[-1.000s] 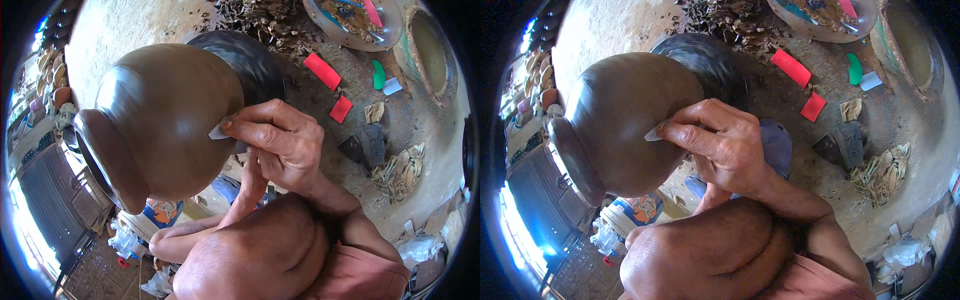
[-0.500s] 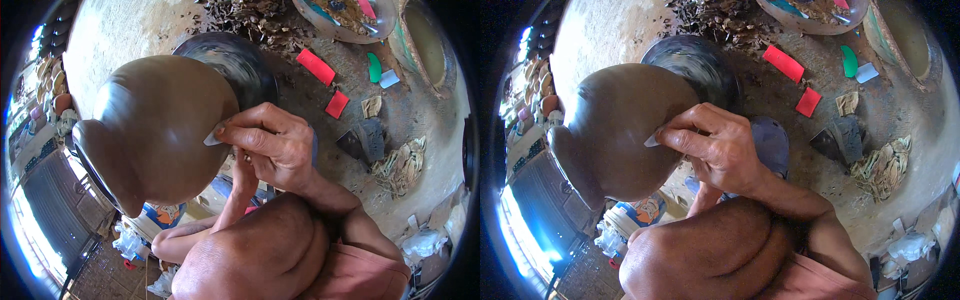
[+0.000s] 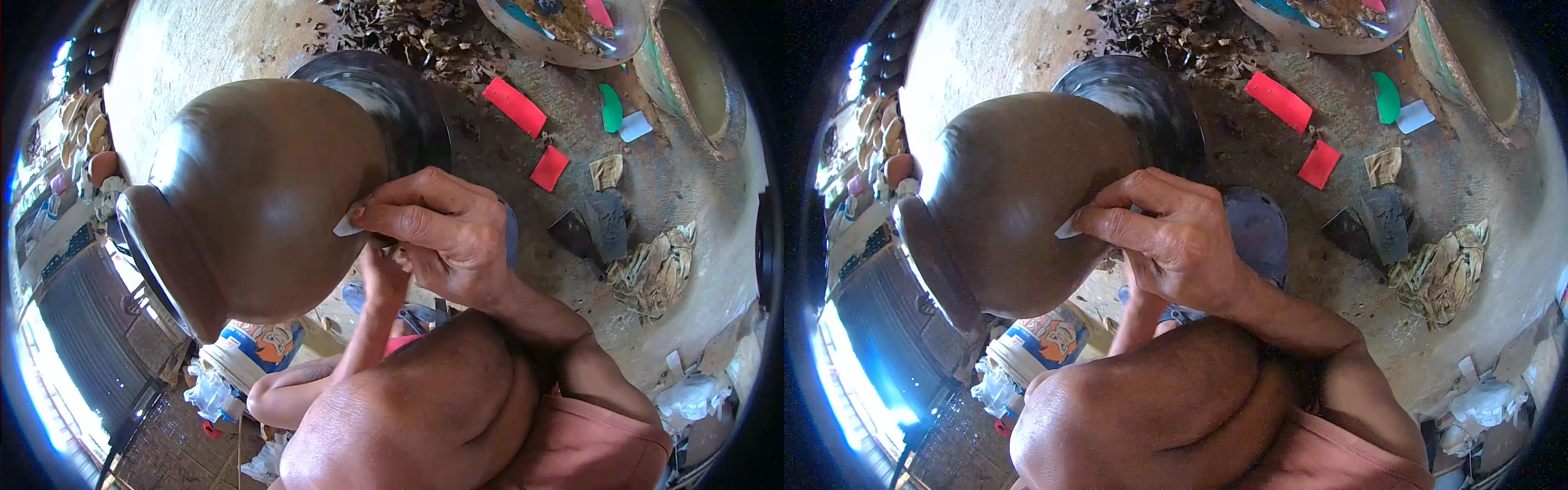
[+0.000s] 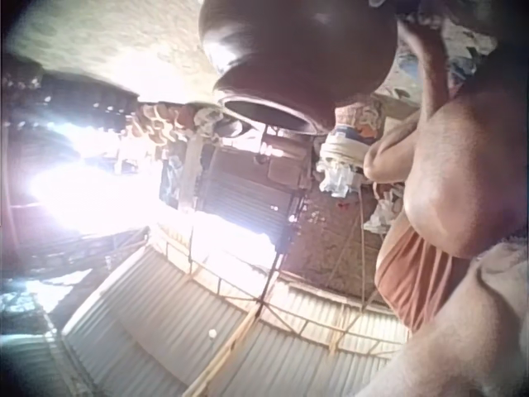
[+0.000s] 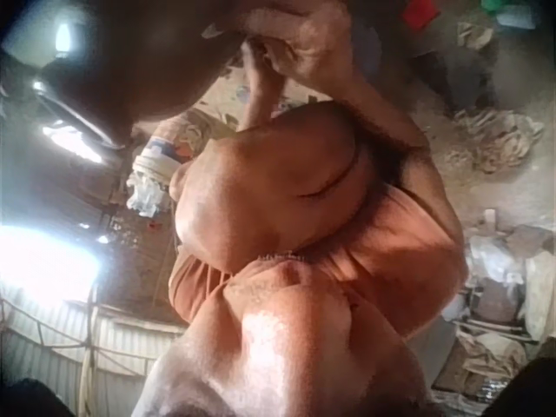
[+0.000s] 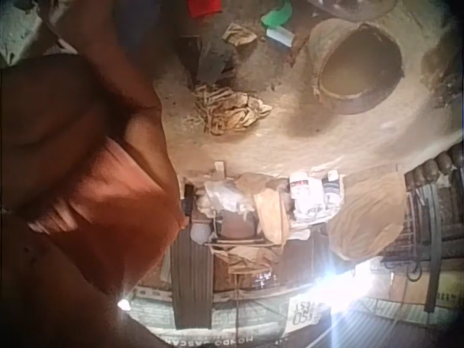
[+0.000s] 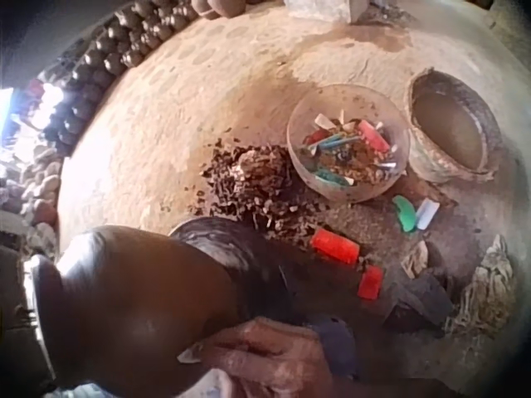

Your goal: The person scrapes the exterior surface of a large clay pot using a small colored plastic scraper tool and finishes the interior rim with their fingers.

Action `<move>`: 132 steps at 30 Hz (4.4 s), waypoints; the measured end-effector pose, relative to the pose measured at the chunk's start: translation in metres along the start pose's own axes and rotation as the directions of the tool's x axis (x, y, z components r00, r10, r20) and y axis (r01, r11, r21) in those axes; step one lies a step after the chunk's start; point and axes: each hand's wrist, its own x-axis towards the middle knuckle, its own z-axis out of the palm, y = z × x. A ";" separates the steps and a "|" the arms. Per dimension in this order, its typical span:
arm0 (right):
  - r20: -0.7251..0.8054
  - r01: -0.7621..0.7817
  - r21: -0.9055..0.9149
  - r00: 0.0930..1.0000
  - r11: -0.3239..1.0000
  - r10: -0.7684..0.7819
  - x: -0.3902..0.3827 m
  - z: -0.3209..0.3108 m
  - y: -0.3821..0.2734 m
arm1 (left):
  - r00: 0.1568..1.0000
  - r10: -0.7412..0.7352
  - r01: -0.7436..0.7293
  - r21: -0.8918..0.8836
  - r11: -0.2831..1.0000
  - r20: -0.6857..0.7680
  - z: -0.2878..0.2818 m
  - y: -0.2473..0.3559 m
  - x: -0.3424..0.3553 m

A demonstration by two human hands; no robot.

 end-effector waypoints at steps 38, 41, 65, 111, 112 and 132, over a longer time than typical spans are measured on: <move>-0.125 0.008 -0.125 0.992 0.992 -0.024 0.038 -0.008 0.034 | 0.959 0.272 -0.262 0.115 0.958 -0.079 -0.067 0.065 0.035; -0.094 0.031 -0.057 0.995 0.998 -0.036 0.051 0.003 0.048 | 0.958 0.277 -0.266 0.119 0.957 -0.080 -0.061 0.061 0.037; -0.043 -0.116 0.027 0.992 0.993 0.117 -0.010 0.008 0.022 | 0.918 0.327 -0.307 0.117 0.944 -0.225 -0.033 0.012 0.040; -0.036 -0.103 0.128 0.993 0.986 0.109 -0.021 0.007 0.006 | 0.979 0.070 -0.100 0.149 0.984 0.191 0.008 -0.014 -0.014; -0.037 -0.098 0.129 0.994 0.987 0.103 -0.021 0.007 0.005 | 0.980 0.085 -0.114 0.153 0.982 0.183 -0.001 -0.003 -0.006; -0.068 -0.031 0.057 0.997 0.998 0.035 -0.022 0.008 -0.004 | 0.947 0.322 -0.321 0.050 0.946 -0.012 -0.041 0.015 0.046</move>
